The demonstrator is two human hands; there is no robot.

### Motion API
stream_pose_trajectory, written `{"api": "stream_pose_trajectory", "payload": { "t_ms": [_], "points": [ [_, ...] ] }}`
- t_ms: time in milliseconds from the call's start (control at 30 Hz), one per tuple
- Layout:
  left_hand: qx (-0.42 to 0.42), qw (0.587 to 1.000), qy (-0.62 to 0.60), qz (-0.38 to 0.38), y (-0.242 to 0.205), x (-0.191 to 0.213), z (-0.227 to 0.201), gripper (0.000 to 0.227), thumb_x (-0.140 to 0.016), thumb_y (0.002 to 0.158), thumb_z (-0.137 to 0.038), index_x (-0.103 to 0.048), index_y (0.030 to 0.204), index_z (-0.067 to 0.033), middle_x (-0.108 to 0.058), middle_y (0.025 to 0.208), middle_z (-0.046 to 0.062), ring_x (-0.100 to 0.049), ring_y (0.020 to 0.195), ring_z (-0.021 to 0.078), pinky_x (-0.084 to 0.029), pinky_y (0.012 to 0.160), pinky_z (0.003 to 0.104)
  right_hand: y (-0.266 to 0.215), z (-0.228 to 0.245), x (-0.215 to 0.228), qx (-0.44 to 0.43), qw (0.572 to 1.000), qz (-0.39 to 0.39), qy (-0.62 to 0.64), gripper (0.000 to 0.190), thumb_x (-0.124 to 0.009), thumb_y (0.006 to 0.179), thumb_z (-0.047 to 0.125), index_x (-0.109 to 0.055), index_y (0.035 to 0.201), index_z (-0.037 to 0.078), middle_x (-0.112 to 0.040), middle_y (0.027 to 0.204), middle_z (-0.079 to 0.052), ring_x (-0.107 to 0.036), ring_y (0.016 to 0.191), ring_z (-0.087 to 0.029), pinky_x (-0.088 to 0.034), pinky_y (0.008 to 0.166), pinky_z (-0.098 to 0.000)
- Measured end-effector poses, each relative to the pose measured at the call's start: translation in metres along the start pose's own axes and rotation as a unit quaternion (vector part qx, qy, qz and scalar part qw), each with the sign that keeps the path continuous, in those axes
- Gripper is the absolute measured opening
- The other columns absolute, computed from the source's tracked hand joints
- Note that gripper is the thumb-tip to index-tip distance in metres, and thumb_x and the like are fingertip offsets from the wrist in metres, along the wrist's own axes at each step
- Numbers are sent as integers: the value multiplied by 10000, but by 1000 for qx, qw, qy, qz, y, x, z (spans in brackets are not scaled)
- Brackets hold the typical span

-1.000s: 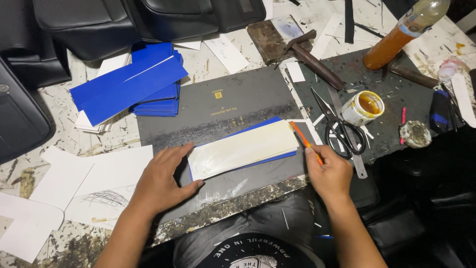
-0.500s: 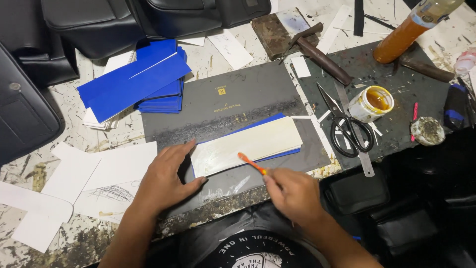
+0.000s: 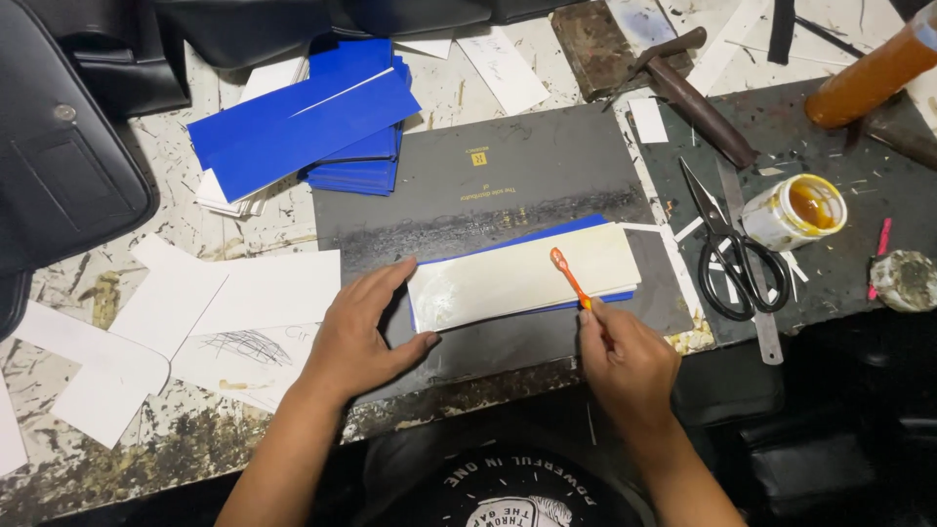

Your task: Applying glue to strips of material and assembling them at a workshop bench.

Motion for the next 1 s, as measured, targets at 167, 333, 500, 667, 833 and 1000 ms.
{"api": "stream_pose_trajectory", "payload": {
  "t_ms": [167, 333, 500, 667, 833, 1000],
  "points": [
    [-3, 1000, 0, -3, 0, 0, 3, 839, -883, 657, -258, -579, 1418, -76, -686, 1306, 143, -627, 1213, 382, -479, 1010, 520, -12, -12, -10, -2, 1000, -17, 9, 75, -787, 911, 128, -791, 963, 75, -767, 832, -100, -718, 719, -323, -546, 621, -400],
    [-2, 1000, -4, -5, -3, -1, 6, 839, -890, 665, -271, -576, 1419, -80, -686, 1307, 140, -627, 1215, 378, -475, 1013, 519, -19, -14, -12, 12, 1000, -23, -12, 89, -784, 923, 141, -779, 977, 70, -774, 859, -94, -719, 722, -320, -546, 625, -407],
    [-2, 1000, 1, 4, -1, -1, 5, 869, -898, 645, -255, -566, 1425, -64, -685, 1302, 159, -627, 1208, 396, -473, 1017, 532, -23, -21, -16, 14, 1000, -23, -10, 92, -783, 912, 148, -782, 982, 87, -788, 884, -76, -725, 717, -306, -546, 621, -390],
    [-7, 1000, 3, 4, -2, -3, 4, 858, -897, 656, -265, -567, 1422, -61, -683, 1304, 158, -627, 1210, 392, -475, 1016, 533, -23, -20, -16, 10, 1000, -22, -16, 74, -780, 916, 153, -773, 961, 94, -791, 891, -67, -727, 715, -299, -547, 622, -389],
    [-8, 1000, -1, 2, -2, -3, 3, 843, -882, 668, -273, -567, 1422, -65, -680, 1313, 154, -623, 1220, 387, -471, 1023, 532, -22, -19, -16, 15, 999, -22, -21, 73, -774, 925, 162, -765, 955, 96, -795, 905, -63, -730, 721, -292, -547, 621, -384],
    [1, 1000, -7, -1, -3, -3, 5, 849, -884, 658, -274, -574, 1422, -73, -683, 1312, 144, -625, 1217, 385, -466, 1027, 530, -20, -17, -14, 11, 1000, -24, -12, 74, -766, 922, 156, -768, 960, 93, -790, 883, -69, -723, 703, -300, -544, 617, -382]
  ]
}}
Point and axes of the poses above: each hand's wrist, its own y-axis towards the middle knuckle, its own x-axis out of the back of the hand, z = x × y, the point moved 9 cm from there along y, towards the middle knuckle
